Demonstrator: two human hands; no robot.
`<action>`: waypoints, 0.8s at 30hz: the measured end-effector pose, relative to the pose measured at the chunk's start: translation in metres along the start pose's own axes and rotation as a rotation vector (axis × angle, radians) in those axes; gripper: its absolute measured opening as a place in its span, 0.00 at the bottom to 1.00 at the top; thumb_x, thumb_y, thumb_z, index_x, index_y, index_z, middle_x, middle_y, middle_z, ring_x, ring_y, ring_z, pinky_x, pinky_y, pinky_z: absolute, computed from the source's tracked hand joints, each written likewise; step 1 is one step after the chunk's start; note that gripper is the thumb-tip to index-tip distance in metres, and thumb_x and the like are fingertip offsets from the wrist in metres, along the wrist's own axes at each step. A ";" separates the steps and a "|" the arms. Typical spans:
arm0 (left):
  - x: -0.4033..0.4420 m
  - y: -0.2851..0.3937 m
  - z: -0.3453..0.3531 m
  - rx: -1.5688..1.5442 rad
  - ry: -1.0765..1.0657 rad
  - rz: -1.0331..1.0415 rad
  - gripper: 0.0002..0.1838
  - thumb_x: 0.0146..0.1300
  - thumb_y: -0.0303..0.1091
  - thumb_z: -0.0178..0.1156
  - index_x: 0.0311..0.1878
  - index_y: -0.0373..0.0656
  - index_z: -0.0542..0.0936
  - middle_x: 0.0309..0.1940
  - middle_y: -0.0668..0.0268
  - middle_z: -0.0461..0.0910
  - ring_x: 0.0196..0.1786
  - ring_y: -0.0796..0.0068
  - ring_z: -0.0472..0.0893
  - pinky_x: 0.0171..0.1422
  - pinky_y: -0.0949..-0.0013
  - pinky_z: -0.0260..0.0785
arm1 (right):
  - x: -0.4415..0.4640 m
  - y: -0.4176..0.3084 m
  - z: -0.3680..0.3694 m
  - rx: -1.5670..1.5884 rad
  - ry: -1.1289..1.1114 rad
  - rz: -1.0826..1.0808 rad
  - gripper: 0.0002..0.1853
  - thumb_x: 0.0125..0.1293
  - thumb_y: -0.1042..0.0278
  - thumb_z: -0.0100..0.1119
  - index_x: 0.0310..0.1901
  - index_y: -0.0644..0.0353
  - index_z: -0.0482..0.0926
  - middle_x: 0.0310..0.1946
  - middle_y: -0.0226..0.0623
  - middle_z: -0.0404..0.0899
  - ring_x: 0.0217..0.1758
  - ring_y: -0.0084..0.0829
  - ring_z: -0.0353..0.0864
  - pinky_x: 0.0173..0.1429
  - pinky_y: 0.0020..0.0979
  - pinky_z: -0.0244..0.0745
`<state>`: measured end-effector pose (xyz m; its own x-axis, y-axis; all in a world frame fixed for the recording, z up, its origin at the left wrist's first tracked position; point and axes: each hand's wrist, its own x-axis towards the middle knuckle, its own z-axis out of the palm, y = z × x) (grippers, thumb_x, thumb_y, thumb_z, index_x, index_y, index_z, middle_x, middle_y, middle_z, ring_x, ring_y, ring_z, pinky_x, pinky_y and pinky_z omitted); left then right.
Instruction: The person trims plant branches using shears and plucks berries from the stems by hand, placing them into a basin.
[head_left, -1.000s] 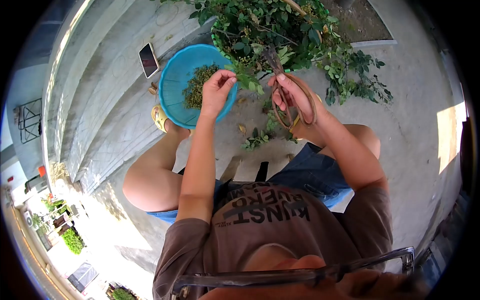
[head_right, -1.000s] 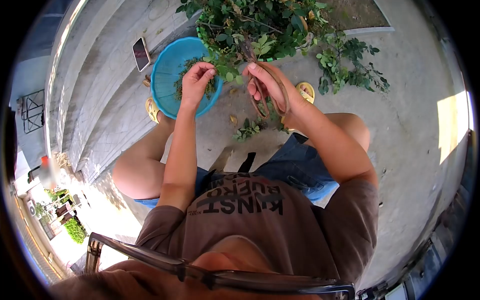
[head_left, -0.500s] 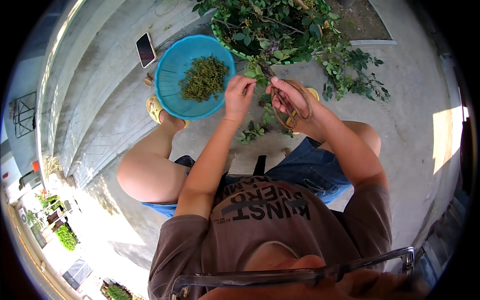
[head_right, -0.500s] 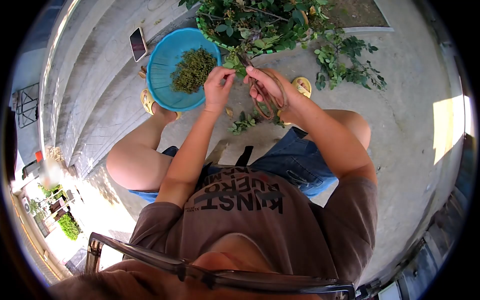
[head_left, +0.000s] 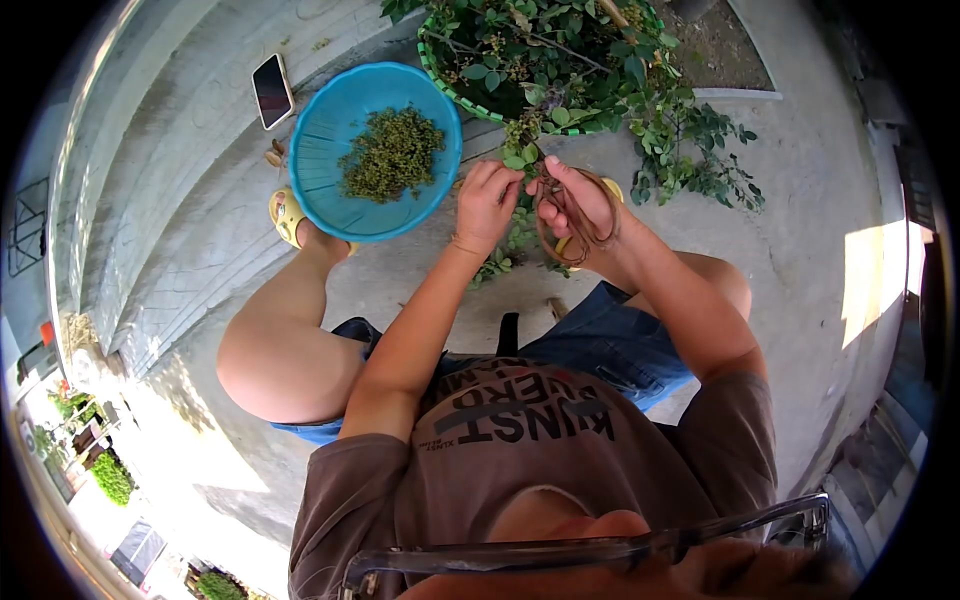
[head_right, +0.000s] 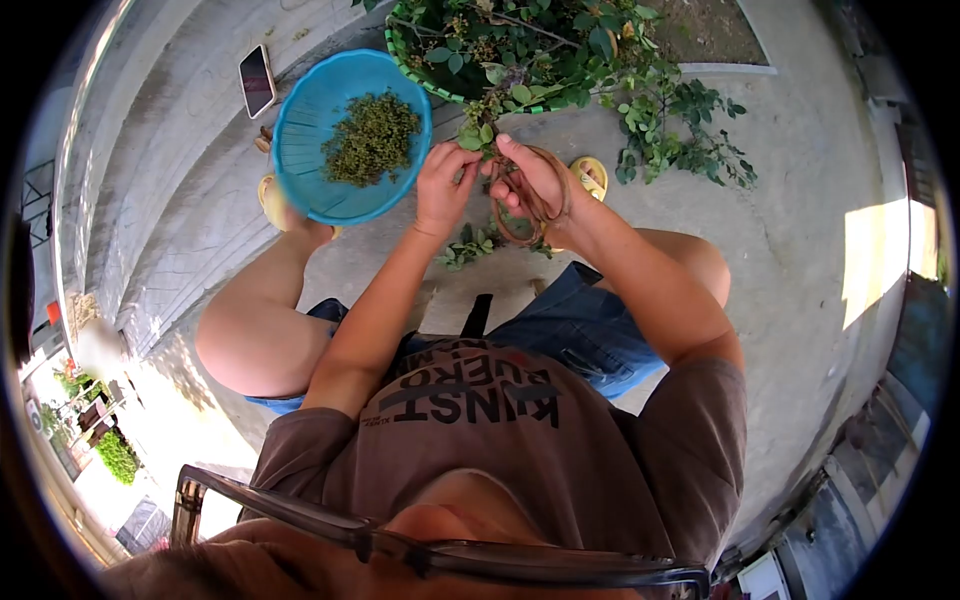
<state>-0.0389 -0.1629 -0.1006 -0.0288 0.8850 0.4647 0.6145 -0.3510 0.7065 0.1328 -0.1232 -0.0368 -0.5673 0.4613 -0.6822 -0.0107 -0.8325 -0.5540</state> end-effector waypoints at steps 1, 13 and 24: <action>0.001 0.001 0.000 -0.001 0.002 -0.003 0.10 0.48 0.20 0.64 0.34 0.41 0.79 0.32 0.61 0.74 0.38 0.57 0.76 0.41 0.60 0.70 | 0.000 0.000 0.001 0.020 0.000 0.007 0.27 0.71 0.37 0.40 0.43 0.58 0.73 0.18 0.27 0.68 0.16 0.19 0.62 0.21 0.20 0.58; 0.005 0.007 -0.003 -0.048 -0.001 0.021 0.12 0.44 0.20 0.65 0.34 0.42 0.79 0.30 0.62 0.74 0.36 0.58 0.75 0.39 0.61 0.70 | -0.008 0.006 0.006 0.211 -0.102 0.017 0.28 0.69 0.35 0.39 0.41 0.54 0.74 0.22 0.27 0.71 0.20 0.20 0.65 0.25 0.23 0.63; -0.002 0.009 -0.014 -0.212 -0.061 -0.010 0.08 0.53 0.27 0.66 0.35 0.40 0.79 0.30 0.62 0.77 0.32 0.62 0.77 0.37 0.65 0.71 | -0.017 0.015 0.008 0.126 0.057 0.015 0.27 0.69 0.36 0.42 0.41 0.55 0.73 0.19 0.26 0.69 0.17 0.20 0.64 0.23 0.23 0.61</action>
<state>-0.0446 -0.1721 -0.0872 0.0173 0.9035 0.4283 0.4350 -0.3925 0.8104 0.1355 -0.1454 -0.0298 -0.5204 0.4619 -0.7182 -0.1077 -0.8699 -0.4814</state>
